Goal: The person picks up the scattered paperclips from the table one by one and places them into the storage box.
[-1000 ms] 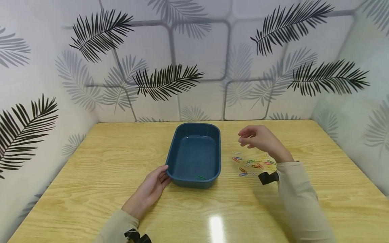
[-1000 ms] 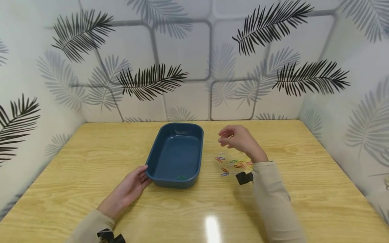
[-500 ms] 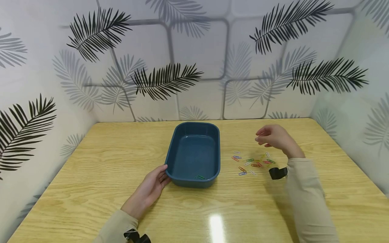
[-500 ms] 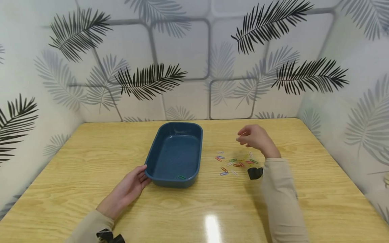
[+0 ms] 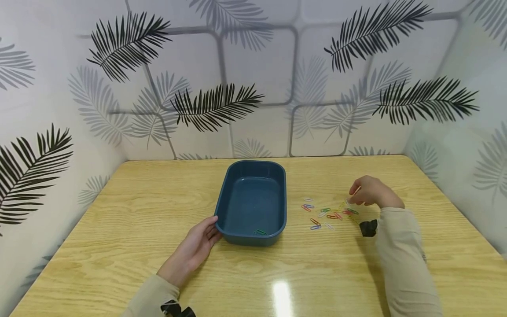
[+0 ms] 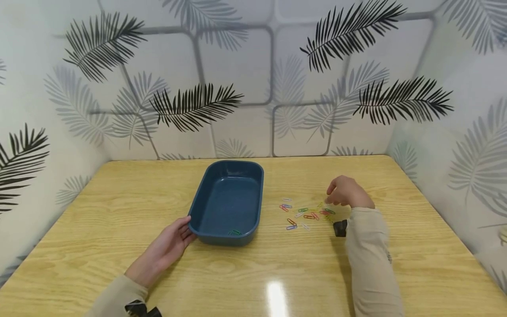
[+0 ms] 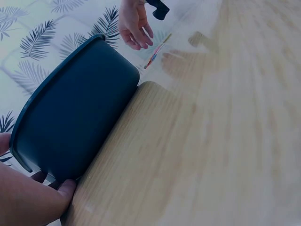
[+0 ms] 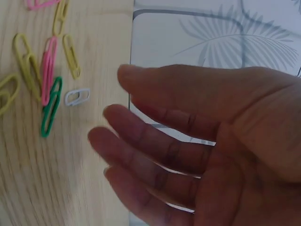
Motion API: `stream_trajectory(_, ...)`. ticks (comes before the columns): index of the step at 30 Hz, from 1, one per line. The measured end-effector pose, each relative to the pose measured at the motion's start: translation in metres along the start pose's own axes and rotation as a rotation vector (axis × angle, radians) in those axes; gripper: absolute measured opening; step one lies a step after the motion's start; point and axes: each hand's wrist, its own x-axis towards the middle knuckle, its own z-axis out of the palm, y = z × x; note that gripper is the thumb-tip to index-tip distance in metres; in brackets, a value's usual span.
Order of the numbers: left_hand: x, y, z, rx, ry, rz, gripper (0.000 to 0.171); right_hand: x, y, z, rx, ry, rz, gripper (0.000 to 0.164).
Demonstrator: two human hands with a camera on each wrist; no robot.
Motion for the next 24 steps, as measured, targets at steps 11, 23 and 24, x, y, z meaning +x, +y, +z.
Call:
stream_trajectory(11, -0.002, 0.001, 0.001, 0.006, -0.015, 0.001, 0.053, -0.004, -0.003, 0.009, 0.009, -0.068, 0.085, 0.025)
stream_trajectory(23, -0.003, 0.002, 0.001, 0.008, -0.028, 0.002, 0.053, 0.001, -0.001, 0.016, 0.013, -0.090, 0.061, 0.015)
stream_trajectory(24, -0.003, 0.001, 0.001, 0.009, -0.025, 0.003, 0.053, 0.000, -0.001, 0.016, 0.015, -0.090, 0.060, 0.015)
